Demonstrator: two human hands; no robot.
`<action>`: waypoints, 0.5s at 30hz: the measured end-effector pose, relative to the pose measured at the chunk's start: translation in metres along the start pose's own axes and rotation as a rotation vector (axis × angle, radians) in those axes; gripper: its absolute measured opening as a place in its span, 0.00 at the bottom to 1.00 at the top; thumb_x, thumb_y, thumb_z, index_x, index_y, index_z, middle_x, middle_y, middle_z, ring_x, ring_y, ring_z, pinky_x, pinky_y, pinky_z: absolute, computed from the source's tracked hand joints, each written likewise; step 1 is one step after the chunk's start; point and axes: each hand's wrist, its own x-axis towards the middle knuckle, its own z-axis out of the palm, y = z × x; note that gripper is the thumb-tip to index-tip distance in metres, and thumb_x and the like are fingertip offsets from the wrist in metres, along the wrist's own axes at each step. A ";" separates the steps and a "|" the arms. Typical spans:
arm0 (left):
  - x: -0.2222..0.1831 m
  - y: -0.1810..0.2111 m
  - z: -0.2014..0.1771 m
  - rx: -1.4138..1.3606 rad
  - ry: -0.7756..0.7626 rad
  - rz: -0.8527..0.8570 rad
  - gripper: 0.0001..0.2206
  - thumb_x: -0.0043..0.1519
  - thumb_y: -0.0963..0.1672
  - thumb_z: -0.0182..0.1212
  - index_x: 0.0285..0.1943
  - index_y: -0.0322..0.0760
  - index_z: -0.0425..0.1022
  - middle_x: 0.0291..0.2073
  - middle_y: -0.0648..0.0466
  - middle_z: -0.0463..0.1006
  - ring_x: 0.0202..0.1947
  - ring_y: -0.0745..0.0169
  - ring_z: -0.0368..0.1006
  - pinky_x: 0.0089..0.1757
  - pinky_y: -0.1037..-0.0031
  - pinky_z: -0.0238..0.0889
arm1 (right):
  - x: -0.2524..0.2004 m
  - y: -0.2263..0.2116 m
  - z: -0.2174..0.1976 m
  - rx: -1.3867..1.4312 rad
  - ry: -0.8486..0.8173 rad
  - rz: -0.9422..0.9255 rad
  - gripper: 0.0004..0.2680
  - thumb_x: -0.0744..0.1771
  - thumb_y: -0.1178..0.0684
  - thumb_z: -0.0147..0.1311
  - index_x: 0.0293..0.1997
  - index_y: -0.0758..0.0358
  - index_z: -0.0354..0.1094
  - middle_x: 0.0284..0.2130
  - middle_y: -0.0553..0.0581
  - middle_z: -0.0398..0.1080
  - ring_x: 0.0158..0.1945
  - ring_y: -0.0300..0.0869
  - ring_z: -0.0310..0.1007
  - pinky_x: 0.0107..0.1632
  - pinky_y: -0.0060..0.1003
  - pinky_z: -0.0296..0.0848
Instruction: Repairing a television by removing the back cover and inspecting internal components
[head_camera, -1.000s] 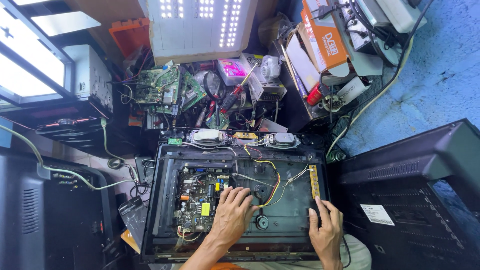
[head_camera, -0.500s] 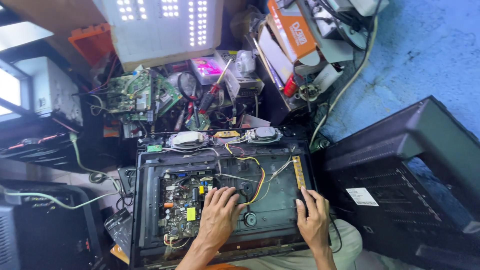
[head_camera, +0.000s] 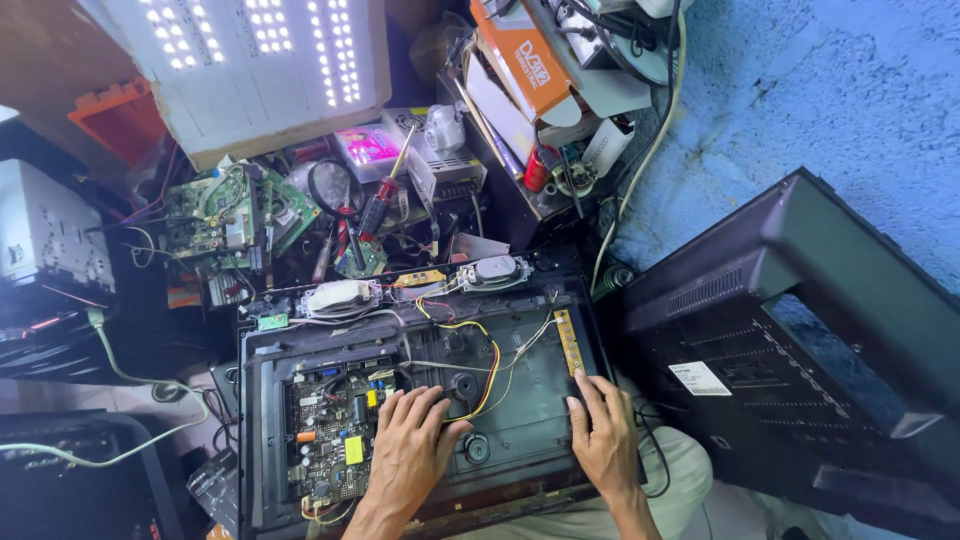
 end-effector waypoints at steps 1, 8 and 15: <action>0.001 -0.001 0.001 -0.002 0.002 -0.001 0.19 0.58 0.53 0.67 0.46 0.35 0.79 0.52 0.50 0.79 0.53 0.53 0.72 0.58 0.57 0.56 | 0.003 -0.002 -0.001 0.006 -0.012 -0.006 0.15 0.66 0.54 0.55 0.60 0.61 0.70 0.50 0.55 0.69 0.45 0.46 0.69 0.48 0.39 0.71; 0.014 0.007 -0.004 -0.008 -0.002 -0.067 0.20 0.59 0.55 0.65 0.42 0.36 0.80 0.46 0.53 0.81 0.48 0.56 0.75 0.58 0.58 0.56 | 0.007 0.000 0.001 0.024 -0.021 0.001 0.13 0.67 0.56 0.54 0.58 0.62 0.70 0.48 0.54 0.71 0.42 0.45 0.70 0.45 0.38 0.72; 0.039 0.008 -0.004 -0.025 0.121 -0.035 0.13 0.57 0.51 0.69 0.38 0.38 0.80 0.40 0.56 0.82 0.42 0.60 0.76 0.54 0.62 0.60 | 0.004 0.007 0.009 0.025 -0.011 0.011 0.13 0.67 0.57 0.54 0.57 0.63 0.71 0.48 0.55 0.70 0.41 0.44 0.68 0.44 0.37 0.71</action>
